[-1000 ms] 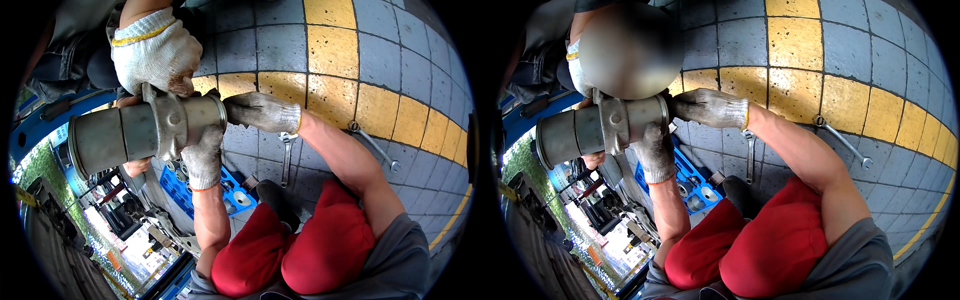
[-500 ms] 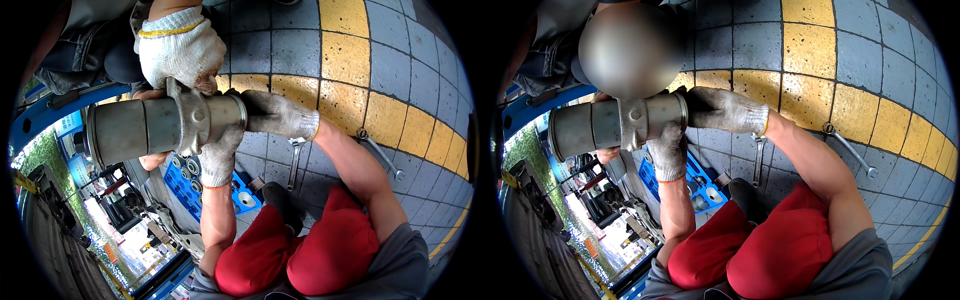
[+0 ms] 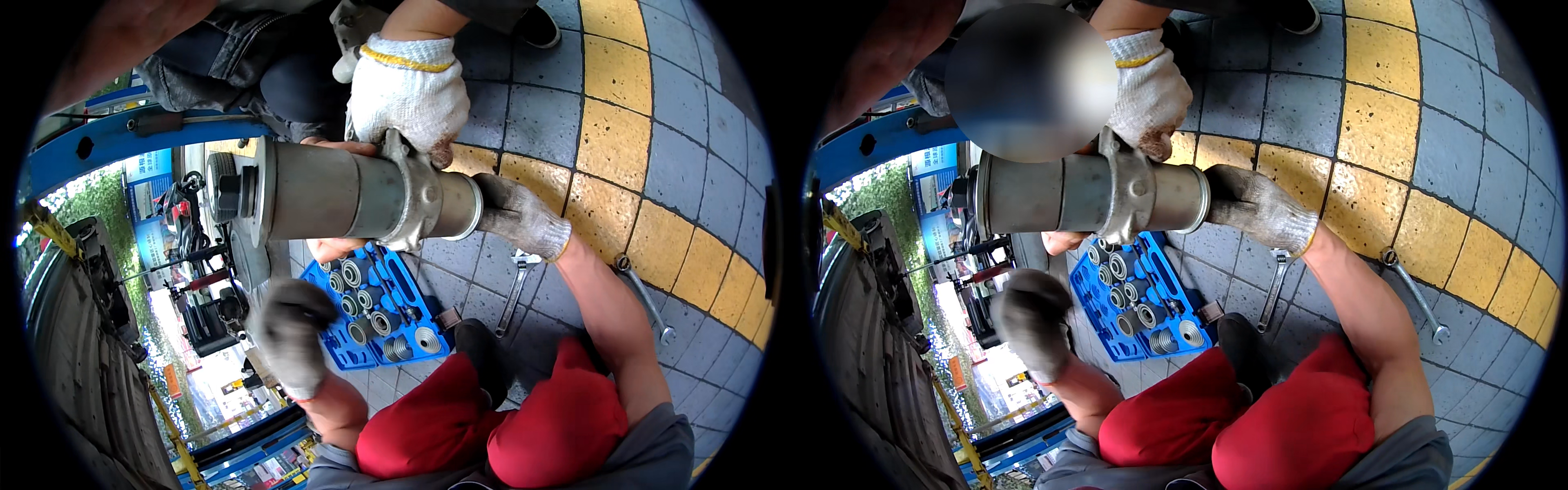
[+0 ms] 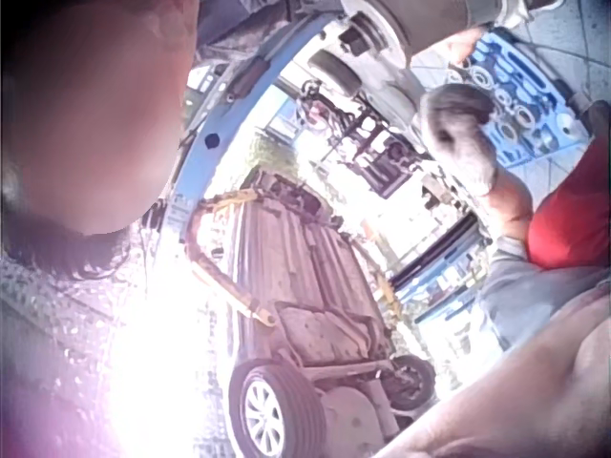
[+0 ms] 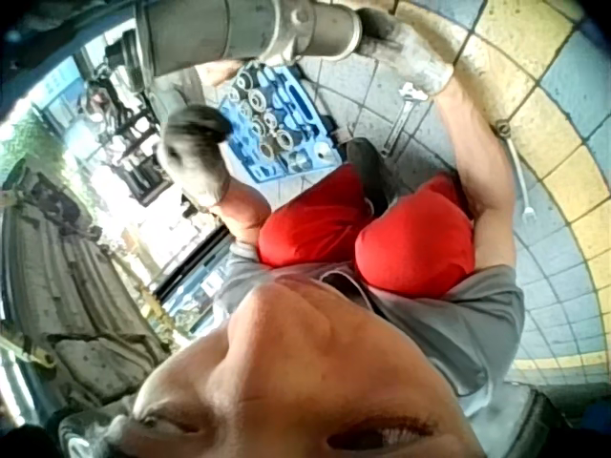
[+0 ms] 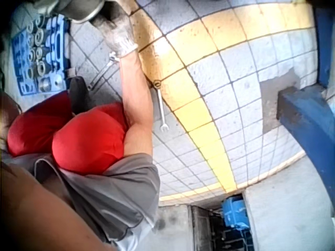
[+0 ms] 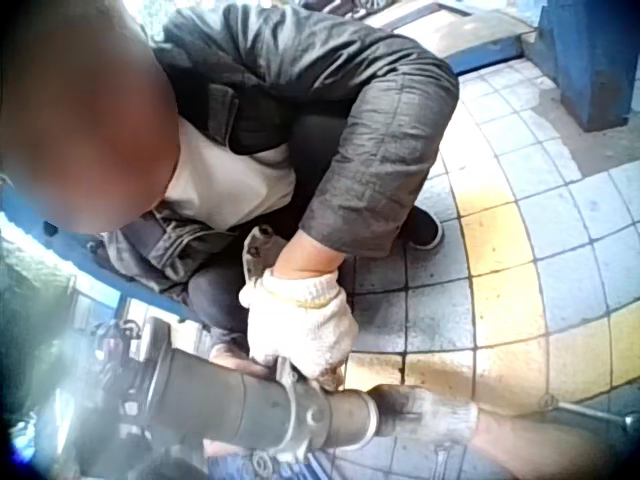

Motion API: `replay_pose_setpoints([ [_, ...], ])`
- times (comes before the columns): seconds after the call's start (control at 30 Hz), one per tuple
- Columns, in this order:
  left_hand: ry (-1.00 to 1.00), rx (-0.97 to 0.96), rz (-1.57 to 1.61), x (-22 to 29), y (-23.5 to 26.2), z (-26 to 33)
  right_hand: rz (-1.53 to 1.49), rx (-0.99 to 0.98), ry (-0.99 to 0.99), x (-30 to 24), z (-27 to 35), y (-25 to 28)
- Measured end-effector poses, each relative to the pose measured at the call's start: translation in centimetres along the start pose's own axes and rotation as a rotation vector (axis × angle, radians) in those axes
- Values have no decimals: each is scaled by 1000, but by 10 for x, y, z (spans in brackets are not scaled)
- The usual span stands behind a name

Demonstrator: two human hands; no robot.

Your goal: The person sits on the floor and assembles a cylindrical mechanical component with a flange. They use a wrench to tighten bolts on the assembly while another person holds the part steady.

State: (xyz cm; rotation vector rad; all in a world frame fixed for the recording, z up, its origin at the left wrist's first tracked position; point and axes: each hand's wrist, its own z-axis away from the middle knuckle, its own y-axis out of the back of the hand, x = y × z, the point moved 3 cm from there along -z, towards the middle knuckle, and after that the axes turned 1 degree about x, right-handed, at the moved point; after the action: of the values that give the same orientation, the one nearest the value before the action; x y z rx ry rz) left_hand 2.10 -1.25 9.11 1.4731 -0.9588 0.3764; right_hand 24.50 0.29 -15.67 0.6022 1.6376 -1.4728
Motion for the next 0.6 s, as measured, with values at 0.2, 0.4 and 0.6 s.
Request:
replay_pose_setpoints([
  [0.2,6,390,-374,32,23,-75,50,4,82,0,5,-6],
  [0.4,-145,-16,-591,95,-4,-104,128,-57,106,-1,8,7],
  [0.6,-737,-89,-1139,76,32,-99,175,-108,131,1,10,10],
])
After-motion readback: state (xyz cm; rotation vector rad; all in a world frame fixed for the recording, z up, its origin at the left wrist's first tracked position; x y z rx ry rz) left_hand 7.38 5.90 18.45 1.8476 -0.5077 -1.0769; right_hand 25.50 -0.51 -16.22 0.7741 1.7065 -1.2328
